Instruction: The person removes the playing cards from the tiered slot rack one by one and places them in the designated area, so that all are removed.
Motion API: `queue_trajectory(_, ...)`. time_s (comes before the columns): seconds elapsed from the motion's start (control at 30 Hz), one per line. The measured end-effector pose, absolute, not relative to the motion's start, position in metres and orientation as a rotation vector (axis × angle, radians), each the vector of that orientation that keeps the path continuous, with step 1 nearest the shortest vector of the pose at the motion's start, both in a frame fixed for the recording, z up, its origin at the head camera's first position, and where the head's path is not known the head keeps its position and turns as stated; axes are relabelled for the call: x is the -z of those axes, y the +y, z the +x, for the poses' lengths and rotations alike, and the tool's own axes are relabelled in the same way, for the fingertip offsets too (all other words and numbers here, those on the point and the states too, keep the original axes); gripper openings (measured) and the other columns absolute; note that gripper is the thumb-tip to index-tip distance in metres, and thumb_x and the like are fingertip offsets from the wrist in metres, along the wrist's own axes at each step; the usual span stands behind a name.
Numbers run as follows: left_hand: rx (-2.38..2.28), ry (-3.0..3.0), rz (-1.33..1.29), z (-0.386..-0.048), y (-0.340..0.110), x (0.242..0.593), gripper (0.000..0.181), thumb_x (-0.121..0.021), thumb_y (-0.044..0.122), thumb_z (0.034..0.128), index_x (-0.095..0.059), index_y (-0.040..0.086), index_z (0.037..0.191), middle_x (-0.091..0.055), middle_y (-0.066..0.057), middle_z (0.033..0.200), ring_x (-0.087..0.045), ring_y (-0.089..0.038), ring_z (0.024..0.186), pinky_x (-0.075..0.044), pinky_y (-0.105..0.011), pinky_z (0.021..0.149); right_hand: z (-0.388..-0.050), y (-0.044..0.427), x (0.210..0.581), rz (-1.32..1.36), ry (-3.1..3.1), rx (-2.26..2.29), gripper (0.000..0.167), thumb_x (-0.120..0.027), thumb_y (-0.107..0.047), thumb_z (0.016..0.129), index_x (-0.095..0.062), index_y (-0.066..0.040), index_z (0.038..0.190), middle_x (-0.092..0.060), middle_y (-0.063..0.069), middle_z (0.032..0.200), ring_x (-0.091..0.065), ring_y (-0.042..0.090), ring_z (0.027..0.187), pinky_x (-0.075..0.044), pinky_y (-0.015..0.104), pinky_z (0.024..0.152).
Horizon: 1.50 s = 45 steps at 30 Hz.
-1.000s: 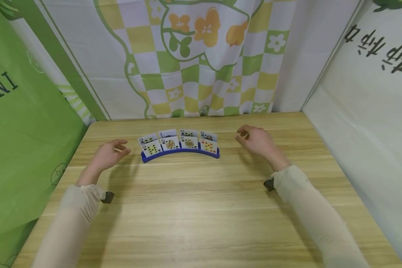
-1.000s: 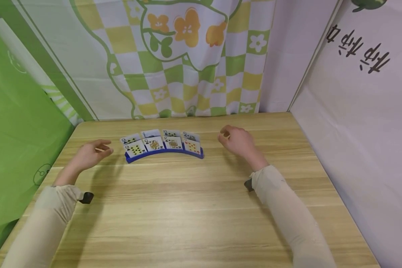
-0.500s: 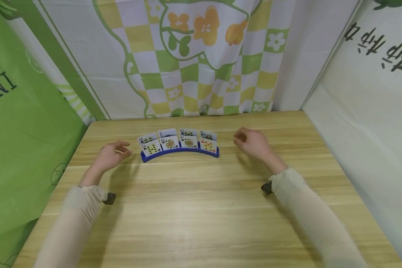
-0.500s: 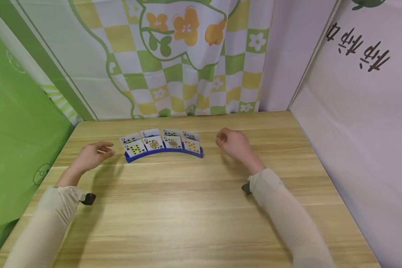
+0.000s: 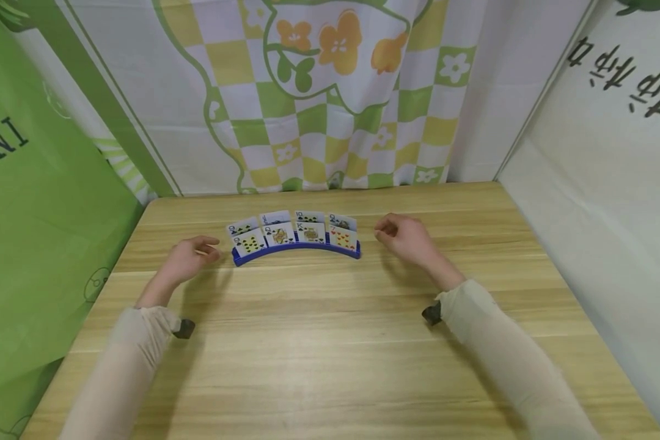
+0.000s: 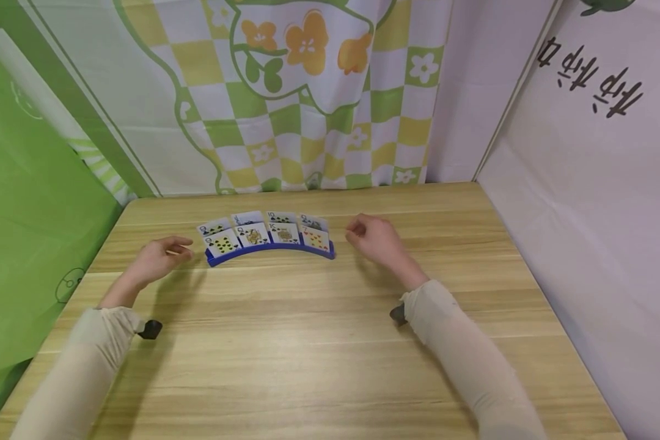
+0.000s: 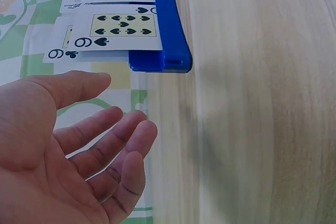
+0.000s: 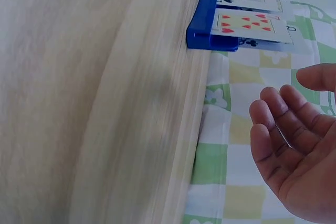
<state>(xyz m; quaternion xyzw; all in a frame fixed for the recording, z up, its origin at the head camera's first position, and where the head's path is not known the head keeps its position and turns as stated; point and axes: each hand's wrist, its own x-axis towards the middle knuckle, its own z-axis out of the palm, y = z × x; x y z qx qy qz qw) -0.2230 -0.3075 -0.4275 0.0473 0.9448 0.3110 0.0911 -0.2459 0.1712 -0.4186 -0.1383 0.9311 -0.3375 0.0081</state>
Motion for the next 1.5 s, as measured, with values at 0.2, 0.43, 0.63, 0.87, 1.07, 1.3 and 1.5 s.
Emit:
queue_trajectory(0.2,-0.928,2.809,0.138,-0.224,-0.307,0.431,0.045,-0.057,0.021,0.1003,-0.053,-0.003,0.138,-0.063,-0.031,0.126,-0.063,-0.045,0.112,-0.056,-0.050,0.088,-0.245,0.169,0.422,-0.427,2.887,1.110,0.020,-0.060,-0.025,0.098,-0.068,-0.010,0.108,-0.071,0.009,0.100,-0.064,0.024,0.091,-0.052,0.041,0.084)
queue_trajectory(0.43,-0.936,2.826,0.138,-0.223,-0.305,0.435,0.043,-0.058,0.019,0.0995,-0.055,-0.004,0.135,-0.065,-0.031,0.122,-0.065,-0.044,0.108,-0.055,-0.049,0.088,-0.243,0.165,0.424,-0.427,2.865,1.147,0.021,-0.061,-0.026,0.098,-0.069,-0.009,0.108,-0.072,0.009,0.100,-0.065,0.025,0.092,-0.053,0.043,0.086)
queue_trajectory(0.63,-0.960,2.799,0.107,-0.223,-0.305,0.438,0.043,-0.059,0.021,0.0996,-0.055,-0.003,0.136,-0.065,-0.030,0.123,-0.064,-0.043,0.110,-0.054,-0.048,0.089,-0.244,0.162,0.427,-0.433,2.847,1.180,0.022,-0.062,-0.025,0.098,-0.069,-0.009,0.109,-0.072,0.009,0.102,-0.066,0.025,0.093,-0.053,0.042,0.087)
queue_trajectory(0.87,-0.966,2.802,0.112,-0.223,-0.304,0.440,0.043,-0.060,0.021,0.0990,-0.056,-0.003,0.134,-0.066,-0.030,0.122,-0.064,-0.043,0.111,-0.055,-0.047,0.089,-0.243,0.158,0.429,-0.390,2.800,1.249,0.024,-0.060,-0.025,0.098,-0.068,-0.008,0.113,-0.072,0.010,0.104,-0.065,0.024,0.092,-0.054,0.040,0.082)
queue_trajectory(1.07,-0.952,2.817,0.109,-0.224,-0.304,0.445,0.042,-0.060,0.022,0.0986,-0.058,-0.002,0.133,-0.067,-0.028,0.121,-0.064,-0.042,0.110,-0.054,-0.045,0.088,-0.242,0.155,0.430,-0.345,2.737,1.332,0.026,-0.060,-0.025,0.099,-0.068,-0.006,0.115,-0.072,0.011,0.102,-0.066,0.024,0.088,-0.055,0.036,0.076)
queue_trajectory(1.3,-0.946,2.822,0.090,-0.226,-0.300,0.449,0.043,-0.062,0.025,0.0977,-0.059,-0.001,0.132,-0.068,-0.027,0.120,-0.065,-0.040,0.105,-0.053,-0.046,0.088,-0.240,0.149,0.430,-0.311,2.699,1.397,0.023,-0.061,-0.022,0.098,-0.067,-0.006,0.112,-0.071,0.013,0.102,-0.067,0.030,0.090,-0.054,0.033,0.075)
queue_trajectory(1.5,-0.938,2.833,0.094,-0.227,-0.298,0.453,0.042,-0.062,0.026,0.0977,-0.060,-0.003,0.129,-0.070,-0.027,0.117,-0.069,-0.037,0.098,-0.054,-0.037,0.081,-0.241,0.145,0.433,-0.313,2.728,1.385,0.019,-0.061,-0.022,0.097,-0.068,-0.008,0.110,-0.071,0.010,0.100,-0.065,0.022,0.086,-0.055,0.033,0.074)
